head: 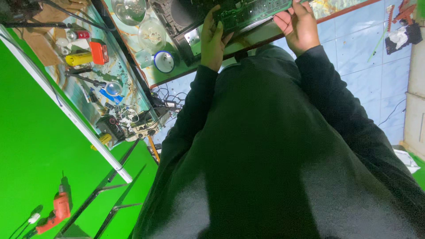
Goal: The person works on internal components of an electronic device, using a screwdriver to remove and install screws while handling various circuit boards and wires.
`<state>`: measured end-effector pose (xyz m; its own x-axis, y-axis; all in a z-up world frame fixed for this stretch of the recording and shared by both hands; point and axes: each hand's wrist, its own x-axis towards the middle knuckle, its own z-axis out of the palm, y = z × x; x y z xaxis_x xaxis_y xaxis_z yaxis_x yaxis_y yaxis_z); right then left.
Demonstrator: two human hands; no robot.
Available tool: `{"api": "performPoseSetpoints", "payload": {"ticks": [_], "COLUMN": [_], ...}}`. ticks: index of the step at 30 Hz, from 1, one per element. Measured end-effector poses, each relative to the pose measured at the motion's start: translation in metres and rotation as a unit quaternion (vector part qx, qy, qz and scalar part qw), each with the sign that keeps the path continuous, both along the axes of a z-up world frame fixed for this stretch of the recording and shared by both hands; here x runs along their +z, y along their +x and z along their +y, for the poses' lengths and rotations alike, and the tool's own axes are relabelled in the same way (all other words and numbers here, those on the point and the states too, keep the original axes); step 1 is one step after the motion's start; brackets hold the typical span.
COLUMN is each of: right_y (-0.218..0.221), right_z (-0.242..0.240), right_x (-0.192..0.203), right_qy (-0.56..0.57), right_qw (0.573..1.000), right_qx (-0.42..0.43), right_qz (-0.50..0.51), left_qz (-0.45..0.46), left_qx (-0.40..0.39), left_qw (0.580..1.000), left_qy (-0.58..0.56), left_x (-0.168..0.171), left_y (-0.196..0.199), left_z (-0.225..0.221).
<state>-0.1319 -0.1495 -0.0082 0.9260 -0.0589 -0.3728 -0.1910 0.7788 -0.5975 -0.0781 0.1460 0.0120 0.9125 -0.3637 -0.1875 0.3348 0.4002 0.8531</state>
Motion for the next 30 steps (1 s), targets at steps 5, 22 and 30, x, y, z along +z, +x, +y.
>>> {"api": "performPoseSetpoints", "payload": {"ticks": [5, 22, 30], "right_y": [-0.002, 0.004, -0.006], "right_z": [-0.002, 0.004, -0.007], "right_x": [-0.018, -0.012, 0.02], "right_qy": [0.008, -0.084, -0.357], "right_qw": [1.0, 0.987, 0.905], "right_qx": [-0.008, 0.053, 0.181], "right_qz": [0.015, 0.129, 0.139], "left_qz": [-0.012, -0.215, -0.277], "left_qx": [0.003, 0.15, 0.136], "left_qw": [0.999, 0.791, 0.812], "left_qy": [0.03, 0.553, 0.496], "left_x": [0.01, 0.004, 0.029], "left_y": [-0.005, 0.002, -0.011], "left_z": [-0.001, -0.015, -0.039]}}
